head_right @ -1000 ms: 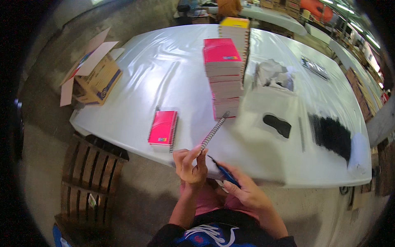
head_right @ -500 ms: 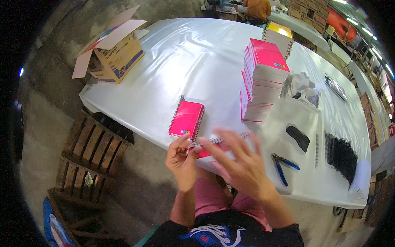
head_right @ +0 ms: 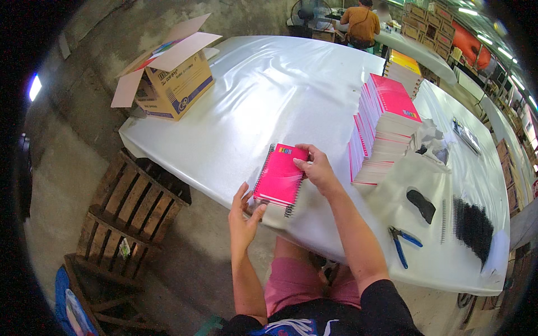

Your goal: The person takes several stacks of pink notebooks from a cardboard box and places them on a table, then uses blue-handled shears to cut or crimp the metal spiral bindings.

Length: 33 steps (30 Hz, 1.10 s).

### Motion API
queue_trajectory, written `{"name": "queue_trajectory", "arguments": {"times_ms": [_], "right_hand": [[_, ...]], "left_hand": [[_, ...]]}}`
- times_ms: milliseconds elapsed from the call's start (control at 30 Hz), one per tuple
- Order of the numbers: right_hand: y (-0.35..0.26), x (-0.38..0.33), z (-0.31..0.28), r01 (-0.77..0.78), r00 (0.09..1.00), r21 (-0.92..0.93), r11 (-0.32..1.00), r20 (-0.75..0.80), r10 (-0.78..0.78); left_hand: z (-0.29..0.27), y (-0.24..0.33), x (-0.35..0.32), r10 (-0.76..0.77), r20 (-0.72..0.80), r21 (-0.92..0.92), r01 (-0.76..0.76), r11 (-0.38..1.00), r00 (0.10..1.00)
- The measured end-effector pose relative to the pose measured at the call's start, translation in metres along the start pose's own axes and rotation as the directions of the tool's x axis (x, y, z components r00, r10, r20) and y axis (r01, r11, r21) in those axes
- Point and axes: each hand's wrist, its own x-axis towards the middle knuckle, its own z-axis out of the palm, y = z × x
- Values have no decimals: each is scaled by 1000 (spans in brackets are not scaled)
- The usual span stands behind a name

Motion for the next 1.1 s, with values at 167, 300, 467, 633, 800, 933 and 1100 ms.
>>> {"name": "queue_trajectory", "arguments": {"times_ms": [167, 300, 467, 633, 800, 933, 1100], "right_hand": [[-3, 12, 2, 92, 996, -512, 854, 52, -76], [7, 17, 3, 246, 945, -859, 449, 111, -306], [24, 24, 2, 176, 984, -544, 820, 122, -130], [8, 6, 4, 276, 936, -750, 602, 66, -347], [-132, -55, -49, 259, 377, -958, 120, -14, -926], [-188, -63, -157, -183, 677, -859, 478, -463, -572], [-187, -51, -203, -197, 930, -656, 728, -360, -73]], "left_hand": [[-4, 0, 5, 57, 59, 149, -65, 987, 997], [0, -11, 9, 116, 41, 108, -119, 987, 992], [5, -15, 14, 122, -13, 149, -119, 982, 992], [2, -12, 12, 84, 38, 163, -89, 983, 996], [-23, -11, 4, 263, -146, 334, -203, 920, 954], [-6, 26, -2, 246, -271, 257, -176, 950, 931], [21, 74, -8, 450, -208, 295, -383, 875, 868]]}}
